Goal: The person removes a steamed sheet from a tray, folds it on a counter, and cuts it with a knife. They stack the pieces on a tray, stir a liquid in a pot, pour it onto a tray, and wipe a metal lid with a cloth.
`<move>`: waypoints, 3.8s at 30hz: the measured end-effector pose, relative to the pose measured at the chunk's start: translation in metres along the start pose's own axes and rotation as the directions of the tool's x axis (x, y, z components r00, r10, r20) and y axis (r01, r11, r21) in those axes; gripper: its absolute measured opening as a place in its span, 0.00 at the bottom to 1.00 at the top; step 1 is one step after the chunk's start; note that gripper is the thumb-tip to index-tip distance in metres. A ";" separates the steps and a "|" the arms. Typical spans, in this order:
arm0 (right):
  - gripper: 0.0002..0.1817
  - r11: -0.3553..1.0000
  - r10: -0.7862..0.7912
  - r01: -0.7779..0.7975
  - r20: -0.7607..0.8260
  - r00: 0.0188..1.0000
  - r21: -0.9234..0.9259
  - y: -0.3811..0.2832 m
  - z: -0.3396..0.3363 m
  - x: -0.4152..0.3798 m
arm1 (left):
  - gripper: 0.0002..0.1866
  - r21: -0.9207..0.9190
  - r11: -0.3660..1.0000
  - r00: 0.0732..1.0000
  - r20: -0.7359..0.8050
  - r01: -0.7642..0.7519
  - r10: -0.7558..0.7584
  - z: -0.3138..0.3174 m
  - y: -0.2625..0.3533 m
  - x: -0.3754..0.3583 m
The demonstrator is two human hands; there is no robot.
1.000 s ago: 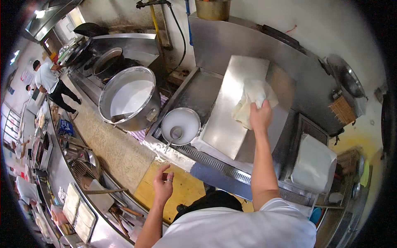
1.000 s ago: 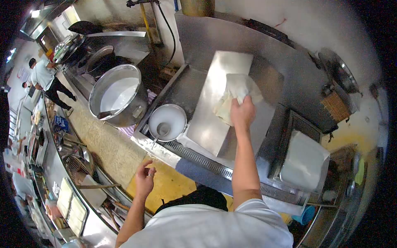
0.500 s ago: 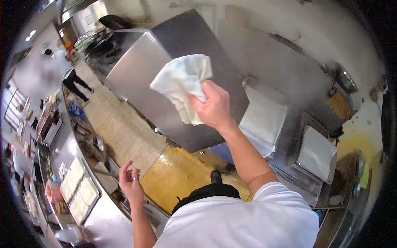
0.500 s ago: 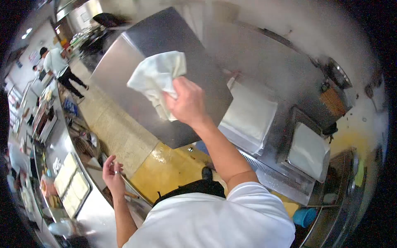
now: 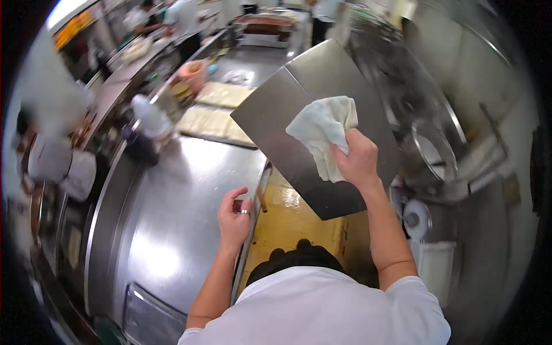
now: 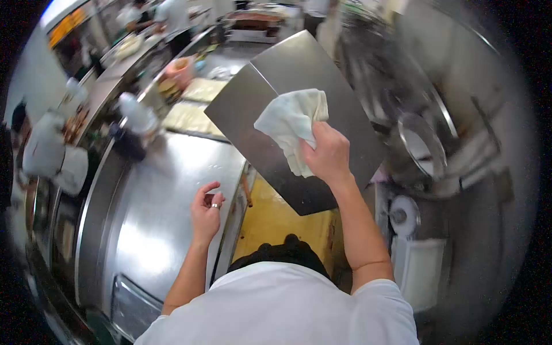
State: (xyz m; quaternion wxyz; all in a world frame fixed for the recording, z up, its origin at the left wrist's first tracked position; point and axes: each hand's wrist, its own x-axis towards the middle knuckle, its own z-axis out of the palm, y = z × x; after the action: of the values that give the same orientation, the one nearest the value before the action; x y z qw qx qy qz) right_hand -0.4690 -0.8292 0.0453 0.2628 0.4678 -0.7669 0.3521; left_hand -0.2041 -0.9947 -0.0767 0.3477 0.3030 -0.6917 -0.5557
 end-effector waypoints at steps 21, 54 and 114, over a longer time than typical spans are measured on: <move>0.12 0.867 -0.328 -0.090 0.697 0.637 0.490 -0.138 0.358 0.010 | 0.16 -0.087 0.941 0.536 -0.804 0.326 -0.259 -0.073 -0.038 -0.089; 0.19 0.854 -0.245 -0.242 0.767 0.592 0.460 -0.087 0.332 -0.009 | 0.12 -0.038 0.928 0.867 -0.345 0.370 -0.360 -0.067 -0.073 -0.006; 0.18 -0.079 0.831 -0.996 -0.549 -0.086 0.036 -0.169 -0.426 -0.690 | 0.16 -0.011 0.977 -0.476 0.874 -0.214 -0.095 0.331 0.045 -0.526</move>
State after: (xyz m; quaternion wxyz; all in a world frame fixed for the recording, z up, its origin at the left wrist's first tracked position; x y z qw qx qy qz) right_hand 0.0080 -0.1798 -0.1487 0.1728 -0.3651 -0.8419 0.3579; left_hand -0.1738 -0.3771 -0.1554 -0.4118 -0.3333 -0.7146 -0.4568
